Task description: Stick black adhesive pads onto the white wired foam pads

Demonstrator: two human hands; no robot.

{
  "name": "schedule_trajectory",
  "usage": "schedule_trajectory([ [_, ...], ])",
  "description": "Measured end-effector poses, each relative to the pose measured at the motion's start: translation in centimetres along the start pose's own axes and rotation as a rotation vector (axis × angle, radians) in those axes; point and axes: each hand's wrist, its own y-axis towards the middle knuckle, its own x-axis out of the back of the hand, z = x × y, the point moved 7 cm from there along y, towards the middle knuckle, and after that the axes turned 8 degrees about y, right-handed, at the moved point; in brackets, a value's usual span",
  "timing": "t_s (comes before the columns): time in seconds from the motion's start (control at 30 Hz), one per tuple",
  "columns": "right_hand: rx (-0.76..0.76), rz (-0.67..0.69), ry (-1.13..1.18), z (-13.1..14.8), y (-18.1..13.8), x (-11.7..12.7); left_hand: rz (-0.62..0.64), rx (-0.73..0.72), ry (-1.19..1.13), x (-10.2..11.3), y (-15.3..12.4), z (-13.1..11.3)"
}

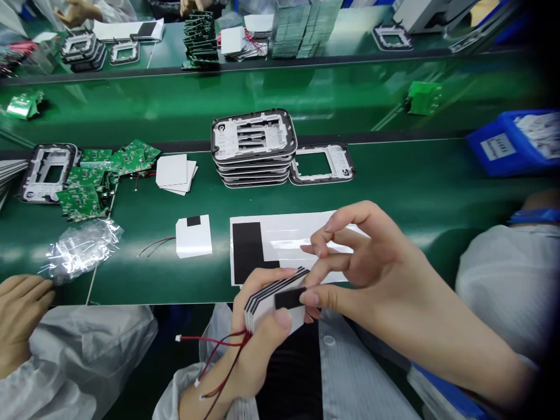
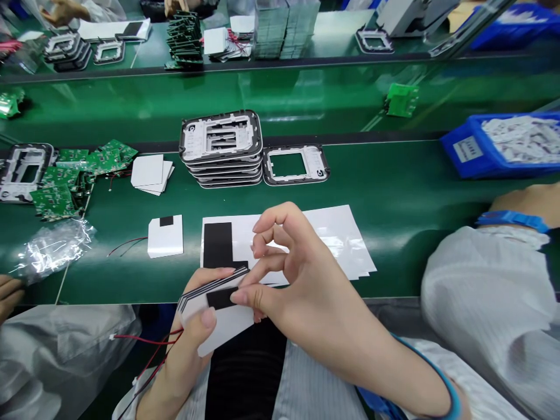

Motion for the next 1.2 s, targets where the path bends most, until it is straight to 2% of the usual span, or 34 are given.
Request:
schedule_trajectory([
  [0.23, -0.010, -0.002, -0.001, 0.1, -0.1, -0.1, 0.023, 0.050, -0.014, 0.0, -0.1, 0.4],
  [0.43, -0.001, 0.016, -0.016, 0.0, 0.1, -0.3, 0.003, 0.018, 0.023, 0.1, -0.1, 0.1],
  [0.53, -0.005, 0.022, -0.014, -0.1, 0.1, -0.3, 0.016, 0.062, -0.010, -0.3, 0.0, 0.0],
  [0.7, -0.026, -0.003, 0.010, -0.3, 0.1, -0.2, -0.054, 0.036, -0.044, -0.5, 0.2, -0.5],
  [0.93, -0.016, -0.003, -0.011, -0.5, -0.1, -0.2, -0.074, 0.056, -0.054, -0.5, 0.3, -0.4],
  [1.2, -0.059, 0.005, -0.067, -0.9, -0.4, -0.4, -0.047, 0.054, -0.020, -0.5, 0.8, -0.5],
])
